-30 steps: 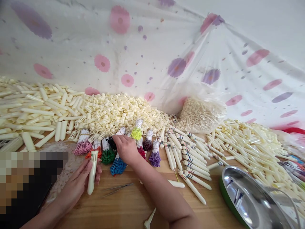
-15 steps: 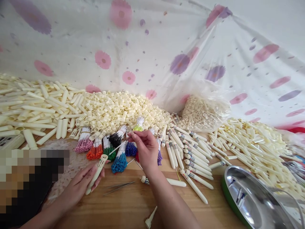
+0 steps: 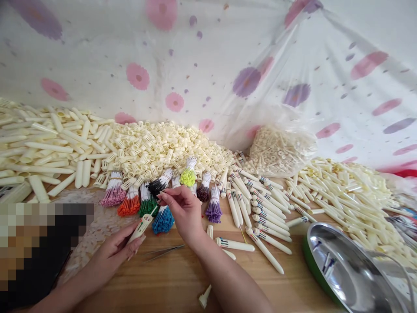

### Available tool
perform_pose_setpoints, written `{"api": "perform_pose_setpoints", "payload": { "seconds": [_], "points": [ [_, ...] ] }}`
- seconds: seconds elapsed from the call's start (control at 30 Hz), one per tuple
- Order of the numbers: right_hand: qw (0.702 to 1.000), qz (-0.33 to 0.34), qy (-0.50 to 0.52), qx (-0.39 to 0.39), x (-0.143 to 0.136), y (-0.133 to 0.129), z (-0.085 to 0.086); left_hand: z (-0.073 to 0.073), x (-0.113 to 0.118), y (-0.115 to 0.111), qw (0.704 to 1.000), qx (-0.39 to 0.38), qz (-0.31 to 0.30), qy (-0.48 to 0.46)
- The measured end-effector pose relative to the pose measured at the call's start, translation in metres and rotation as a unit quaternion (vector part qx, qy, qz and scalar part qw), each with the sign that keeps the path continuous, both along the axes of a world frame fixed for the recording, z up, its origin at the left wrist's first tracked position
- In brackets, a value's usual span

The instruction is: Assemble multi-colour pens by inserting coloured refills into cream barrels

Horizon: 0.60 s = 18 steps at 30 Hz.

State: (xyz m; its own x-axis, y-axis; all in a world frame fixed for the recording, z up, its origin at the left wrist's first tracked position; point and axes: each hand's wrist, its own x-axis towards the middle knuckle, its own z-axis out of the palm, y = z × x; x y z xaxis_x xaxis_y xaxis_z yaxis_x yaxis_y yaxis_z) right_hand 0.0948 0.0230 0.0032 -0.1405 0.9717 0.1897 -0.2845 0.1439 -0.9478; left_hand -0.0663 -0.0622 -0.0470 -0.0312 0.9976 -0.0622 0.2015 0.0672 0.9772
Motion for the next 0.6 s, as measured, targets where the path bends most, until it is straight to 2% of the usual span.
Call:
{"api": "perform_pose_setpoints", "payload": {
  "seconds": [0.1,0.3,0.6],
  "points": [
    [1.000,-0.003,-0.006,-0.006,-0.0021,-0.0016,-0.0021,-0.0024,-0.0007,-0.0002,1.000,-0.005,-0.028,0.001],
    [0.999,-0.024,-0.039,0.010,0.0000,-0.0024,-0.0043,-0.0022,0.0003,0.0013,0.999,-0.003,-0.031,-0.008],
    [0.999,-0.019,-0.030,0.008,-0.0017,-0.0043,-0.0037,-0.0047,-0.0008,0.0025,0.999,-0.005,-0.033,-0.013]
  ]
}}
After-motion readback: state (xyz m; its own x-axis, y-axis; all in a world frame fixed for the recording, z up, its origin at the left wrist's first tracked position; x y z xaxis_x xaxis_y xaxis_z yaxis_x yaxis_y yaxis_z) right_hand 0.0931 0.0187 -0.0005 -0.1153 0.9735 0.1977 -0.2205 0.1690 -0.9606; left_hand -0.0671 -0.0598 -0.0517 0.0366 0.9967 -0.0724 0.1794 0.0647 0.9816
